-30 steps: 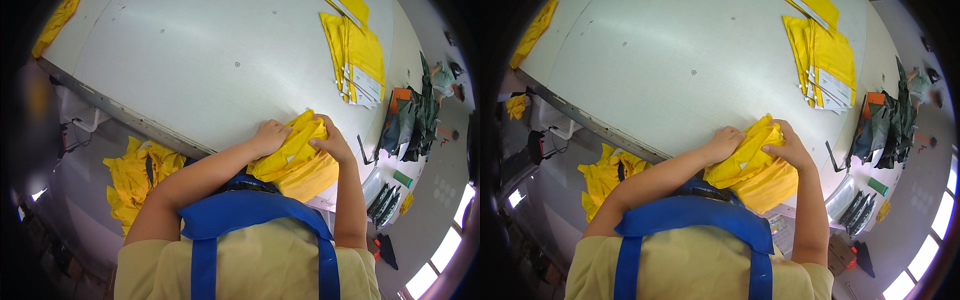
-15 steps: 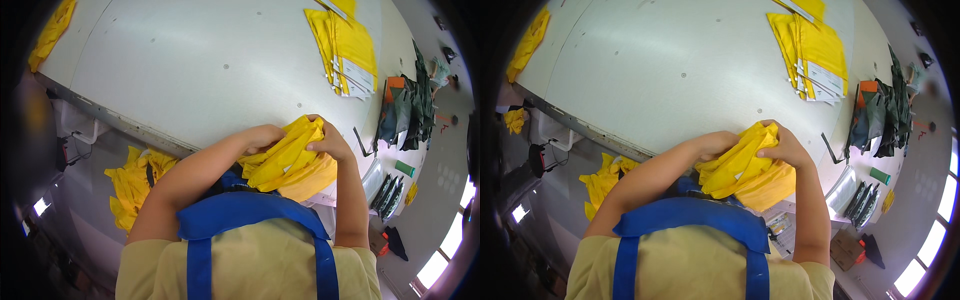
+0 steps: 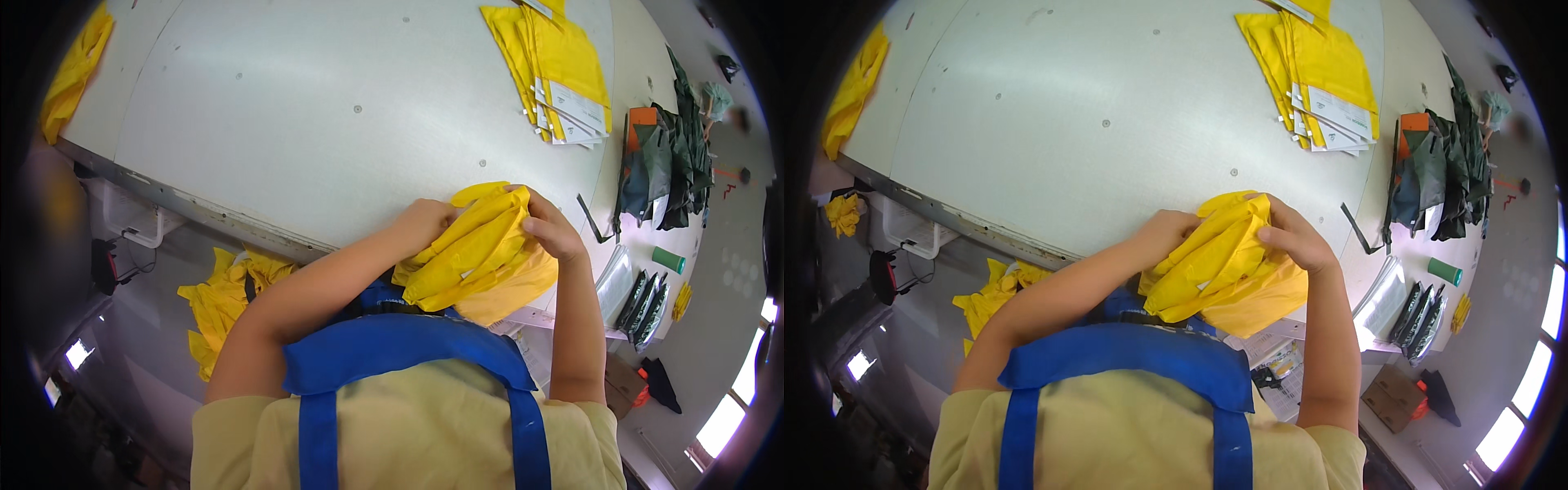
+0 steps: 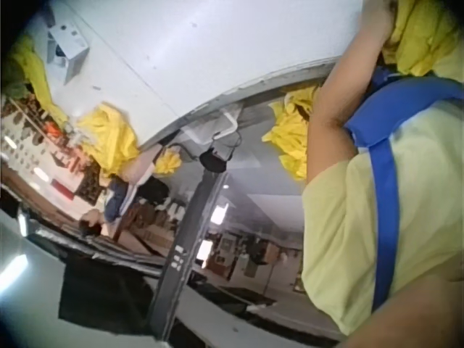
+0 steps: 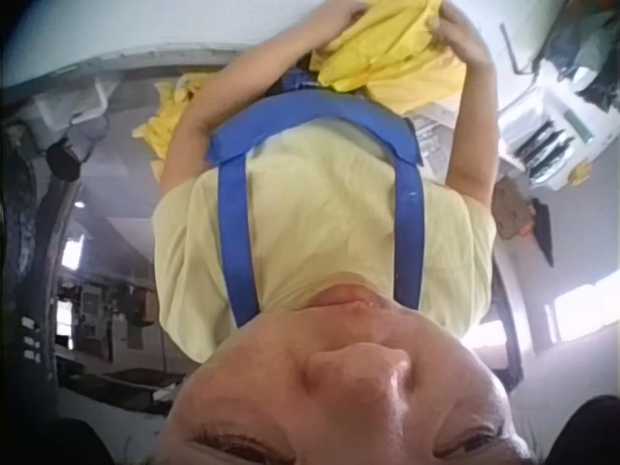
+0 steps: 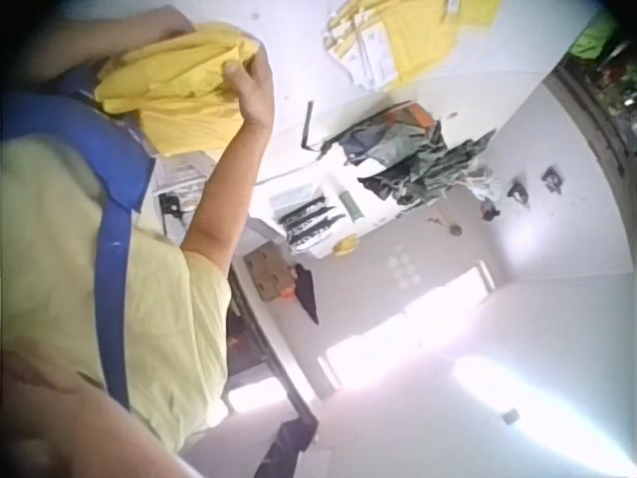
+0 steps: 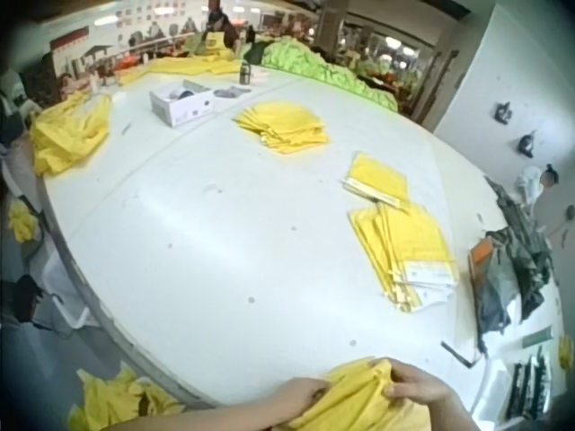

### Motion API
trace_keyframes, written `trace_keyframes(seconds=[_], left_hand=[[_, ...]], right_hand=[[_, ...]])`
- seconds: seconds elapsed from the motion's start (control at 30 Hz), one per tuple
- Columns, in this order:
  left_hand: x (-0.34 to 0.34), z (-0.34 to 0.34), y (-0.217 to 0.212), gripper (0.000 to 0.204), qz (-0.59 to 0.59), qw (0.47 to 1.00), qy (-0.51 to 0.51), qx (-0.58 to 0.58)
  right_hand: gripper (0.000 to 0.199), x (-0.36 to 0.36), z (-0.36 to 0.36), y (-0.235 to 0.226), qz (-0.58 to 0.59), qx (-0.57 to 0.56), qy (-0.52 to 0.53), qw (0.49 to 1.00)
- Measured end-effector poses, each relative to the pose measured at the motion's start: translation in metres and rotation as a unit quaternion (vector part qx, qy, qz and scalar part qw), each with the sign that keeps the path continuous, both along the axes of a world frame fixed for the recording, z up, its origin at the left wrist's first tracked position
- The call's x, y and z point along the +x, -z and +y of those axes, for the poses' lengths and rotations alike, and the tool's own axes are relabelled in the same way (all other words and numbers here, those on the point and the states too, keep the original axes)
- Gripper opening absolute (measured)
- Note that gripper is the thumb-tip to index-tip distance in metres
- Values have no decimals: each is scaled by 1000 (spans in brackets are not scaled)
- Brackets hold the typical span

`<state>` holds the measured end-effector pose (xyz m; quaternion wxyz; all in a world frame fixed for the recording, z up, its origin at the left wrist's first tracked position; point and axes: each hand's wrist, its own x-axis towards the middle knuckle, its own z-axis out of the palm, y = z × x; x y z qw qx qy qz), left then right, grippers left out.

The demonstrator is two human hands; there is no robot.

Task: The person folds a yellow raincoat on a table, aligns the edges, and places it into a clear plastic bag. They then use scissors to trim a tag or excess material from the folded item before sealing the bag.

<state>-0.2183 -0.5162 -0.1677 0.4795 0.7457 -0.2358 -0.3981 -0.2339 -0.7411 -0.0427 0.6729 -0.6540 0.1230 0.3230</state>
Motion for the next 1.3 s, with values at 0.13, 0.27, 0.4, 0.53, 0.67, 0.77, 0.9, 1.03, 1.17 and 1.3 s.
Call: trace_keyframes(seconds=[0.13,0.27,0.4,0.53,0.67,0.77,0.9,1.03,1.17,1.3], left_hand=[[-15,-3,4,18,181,955,-216,-94],[3,-5,-10,10,49,963,-263,-23],[18,-9,-20,12,-24,951,-304,-38],[22,-8,-28,8,-317,915,-249,-32],[23,1,-34,6,-414,893,-174,-19],[24,5,-35,5,-424,893,-147,-38],[12,28,-41,6,-415,902,-117,-7],[1,44,-23,7,-331,924,-156,114],[5,63,6,15,-11,979,-80,188],[10,69,35,19,182,972,-143,42]], right_hand=[[41,1,8,8,-27,-123,-12,992],[28,-2,38,7,-120,-345,-83,927],[29,-14,57,21,-345,-482,-170,787],[35,-14,61,49,-367,-552,-117,739],[51,-11,60,68,-310,-512,72,798],[53,-2,57,83,-283,-487,52,825],[46,4,60,86,-200,-436,103,871],[40,7,73,99,-193,-478,94,852],[41,-1,62,93,-305,-401,50,863],[56,-58,49,64,-406,-341,141,836]])
